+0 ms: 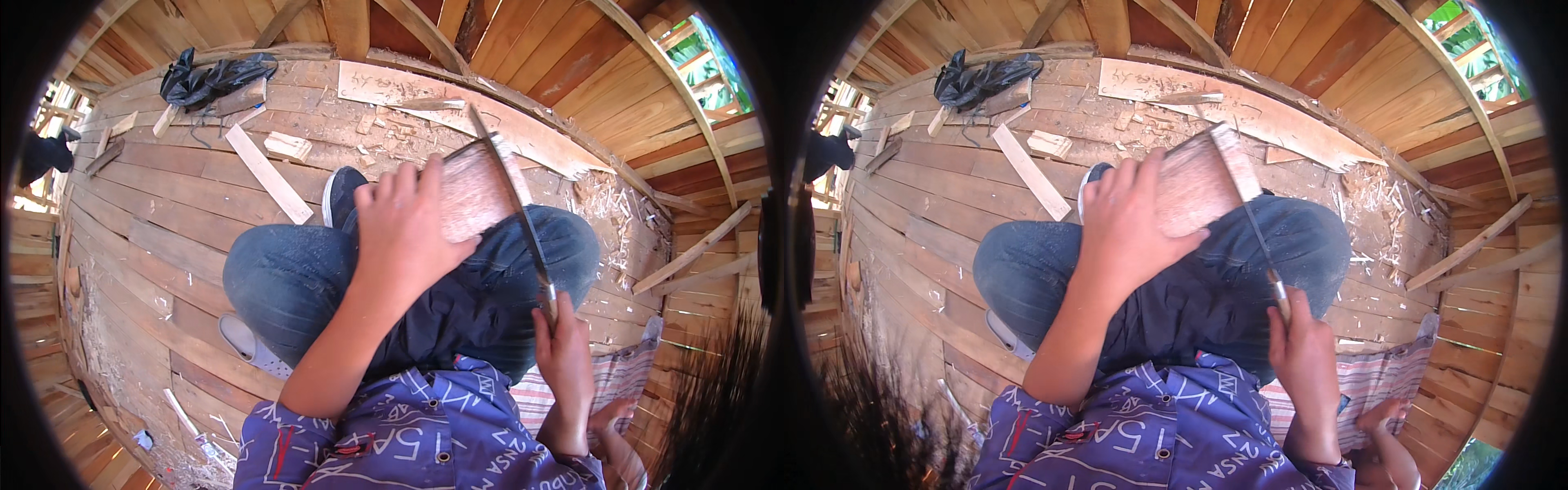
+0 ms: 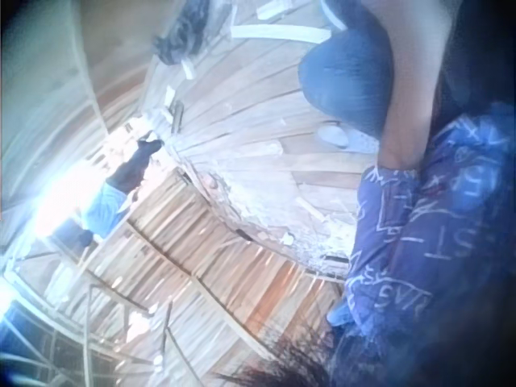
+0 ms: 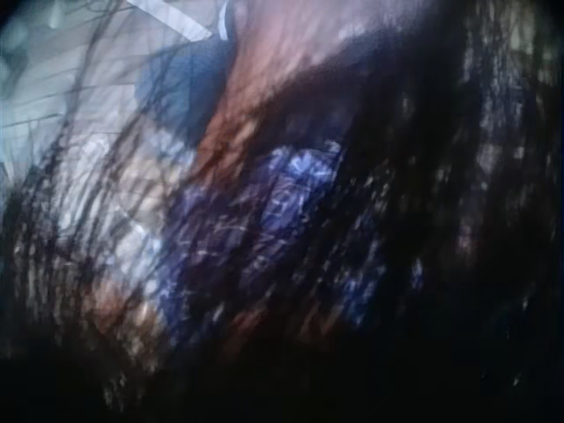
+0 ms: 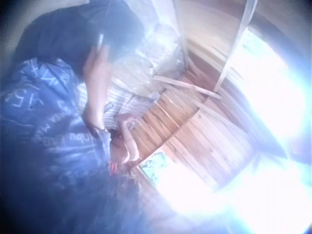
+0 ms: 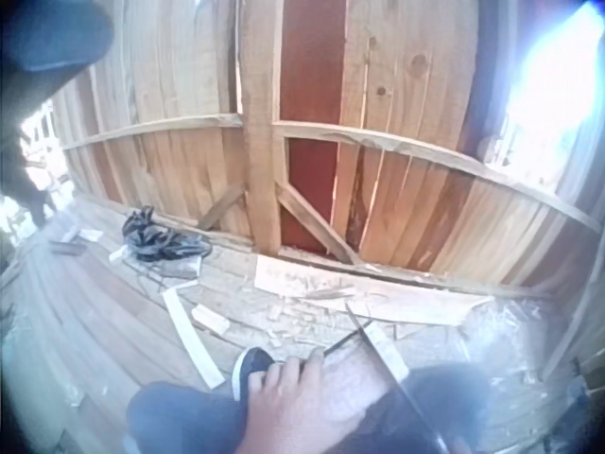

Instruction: The person sits on a wooden floor and uses a hand saw to cut a small piece of wood held between their legs. They repeatedly saw back and forth, pause to reposition the wood, and continue cutting until the piece is separated.

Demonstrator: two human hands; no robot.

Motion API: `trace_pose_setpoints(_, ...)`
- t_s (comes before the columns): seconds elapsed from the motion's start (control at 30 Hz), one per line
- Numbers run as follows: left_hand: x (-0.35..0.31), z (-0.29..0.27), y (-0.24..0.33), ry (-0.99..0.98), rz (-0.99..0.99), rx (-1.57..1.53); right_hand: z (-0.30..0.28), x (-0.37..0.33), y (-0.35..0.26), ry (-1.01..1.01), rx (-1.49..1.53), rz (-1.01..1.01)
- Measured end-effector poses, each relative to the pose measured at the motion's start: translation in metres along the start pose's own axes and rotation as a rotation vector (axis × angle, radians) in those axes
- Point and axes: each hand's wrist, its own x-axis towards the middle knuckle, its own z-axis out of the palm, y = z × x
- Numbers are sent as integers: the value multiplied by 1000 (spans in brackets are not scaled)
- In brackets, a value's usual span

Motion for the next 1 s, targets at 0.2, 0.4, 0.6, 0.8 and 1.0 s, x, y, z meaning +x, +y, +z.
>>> trace_pose_setpoints(0.2, 12, 13, -4, 18, -97, 121, 13, 42, 20, -139, 57, -68)
trace_pose_setpoints(0.4, 32, 30, 20, -52, -239, 221, 21, 80, 57, -195, 186, -97)
trace_pose_setpoints(0.6, 32, 41, 2, 51, -231, 414, 27, 111, 52, -307, 118, -197)
trace_pose_setpoints(0.8, 53, 35, -62, 92, -154, 497, 69, 143, 8, -329, 175, -202)
trace_pose_setpoints(1.0, 67, 68, -143, 119, -219, 471, 114, 178, -33, -324, 91, -246)
